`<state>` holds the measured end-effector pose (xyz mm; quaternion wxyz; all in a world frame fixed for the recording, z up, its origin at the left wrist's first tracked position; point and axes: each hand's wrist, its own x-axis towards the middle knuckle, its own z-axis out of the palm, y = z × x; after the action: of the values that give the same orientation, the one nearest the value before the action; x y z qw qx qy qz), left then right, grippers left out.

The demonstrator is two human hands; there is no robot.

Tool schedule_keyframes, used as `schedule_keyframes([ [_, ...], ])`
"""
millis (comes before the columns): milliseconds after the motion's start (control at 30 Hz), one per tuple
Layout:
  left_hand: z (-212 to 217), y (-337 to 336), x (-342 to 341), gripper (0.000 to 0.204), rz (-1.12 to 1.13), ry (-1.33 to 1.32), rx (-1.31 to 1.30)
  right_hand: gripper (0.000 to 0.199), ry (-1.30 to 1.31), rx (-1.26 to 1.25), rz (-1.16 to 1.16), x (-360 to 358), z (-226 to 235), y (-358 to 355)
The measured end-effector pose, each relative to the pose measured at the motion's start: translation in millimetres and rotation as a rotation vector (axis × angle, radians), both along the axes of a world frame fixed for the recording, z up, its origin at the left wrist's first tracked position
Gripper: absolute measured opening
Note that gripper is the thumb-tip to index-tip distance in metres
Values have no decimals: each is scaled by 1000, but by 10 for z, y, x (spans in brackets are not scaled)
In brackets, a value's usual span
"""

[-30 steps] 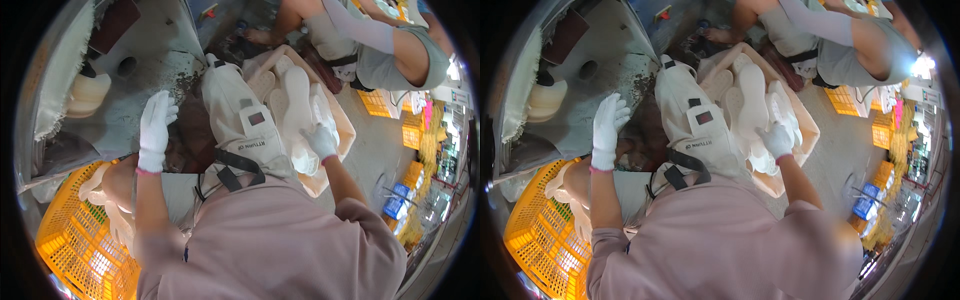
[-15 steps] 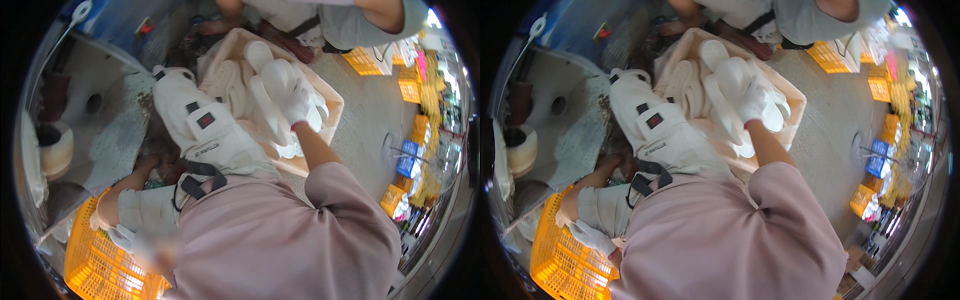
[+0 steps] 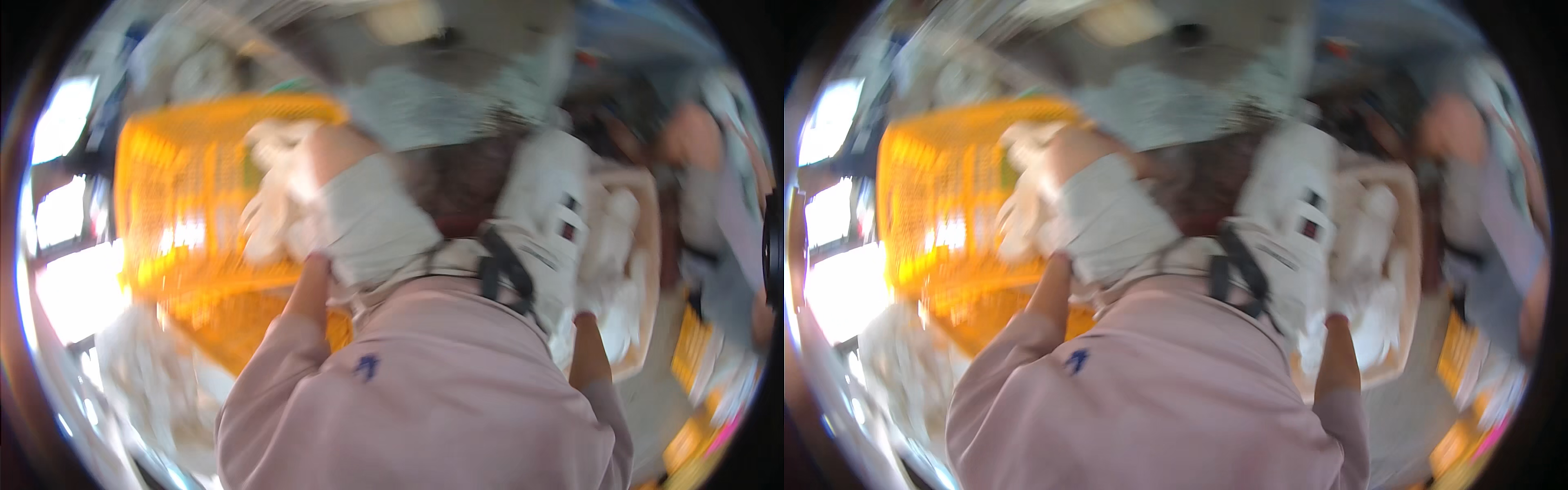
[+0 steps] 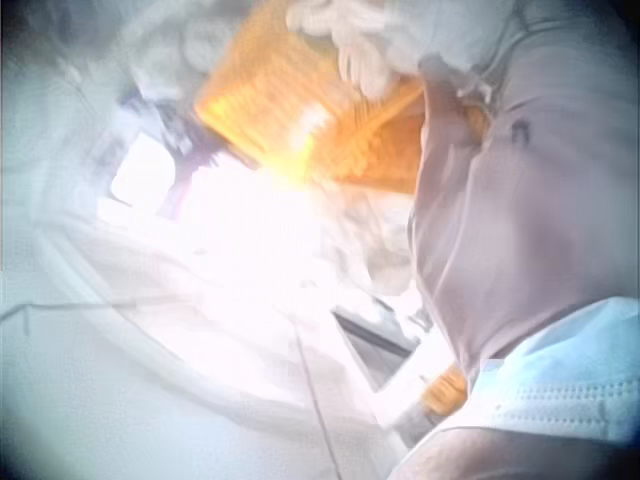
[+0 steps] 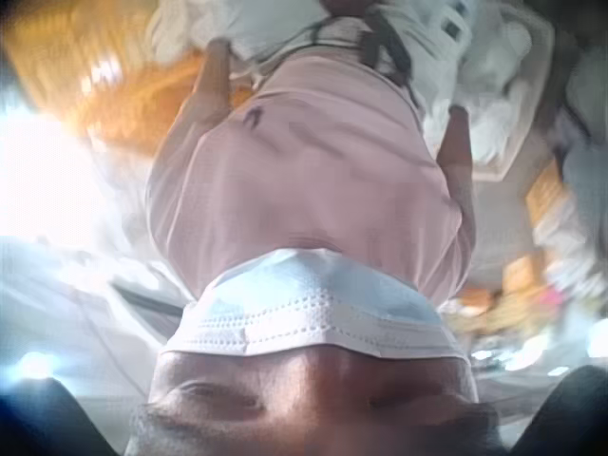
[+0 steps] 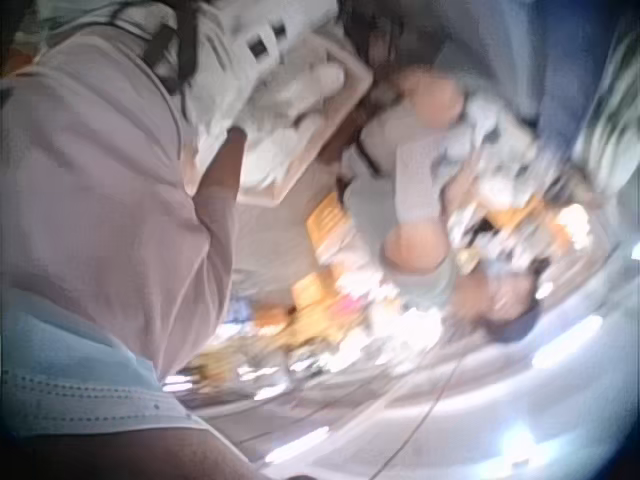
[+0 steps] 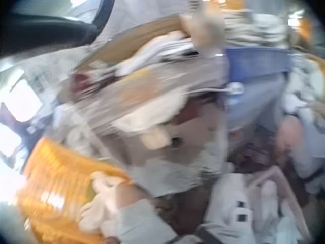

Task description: The person repeatedly picks white slipper-like footwear from a large bag and places them into a yellow plastic basket. The person handles the items one at a time, turning them over and arranging them in the basket.

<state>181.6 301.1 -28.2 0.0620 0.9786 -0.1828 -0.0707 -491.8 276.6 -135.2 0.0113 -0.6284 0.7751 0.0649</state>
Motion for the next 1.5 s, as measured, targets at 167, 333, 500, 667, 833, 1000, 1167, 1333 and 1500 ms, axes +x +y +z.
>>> schedule_keyframes([
  [167,9,152,273,35,-206,-93,-1,75,222,447,107,134,552,-625],
  [333,1303,645,660,33,40,-284,-379,51,-511,34,110,508,1604,-1082],
  [500,2451,919,252,42,-223,169,-1022,60,-1229,-85,380,2023,2460,-1359],
  [667,1575,-593,-1011,39,-61,1364,-1203,51,-1613,390,38,2625,3026,-1744],
  [833,677,-2312,-2357,35,362,2182,-1170,55,-1139,2,86,2376,3291,-1507],
  [1000,1100,-2878,-2710,31,178,2073,-1213,65,-1229,-295,105,2390,3376,-1451],
  [1167,920,-3534,-2488,34,176,2127,-1250,40,-1093,-409,329,2690,3126,-2430],
  [1333,306,-3954,-2037,39,163,2151,-1328,25,-1062,-453,562,2969,2682,-3197],
  [1500,259,-3388,-1269,53,-330,1113,-711,29,-720,-518,827,3085,2622,-3421],
])
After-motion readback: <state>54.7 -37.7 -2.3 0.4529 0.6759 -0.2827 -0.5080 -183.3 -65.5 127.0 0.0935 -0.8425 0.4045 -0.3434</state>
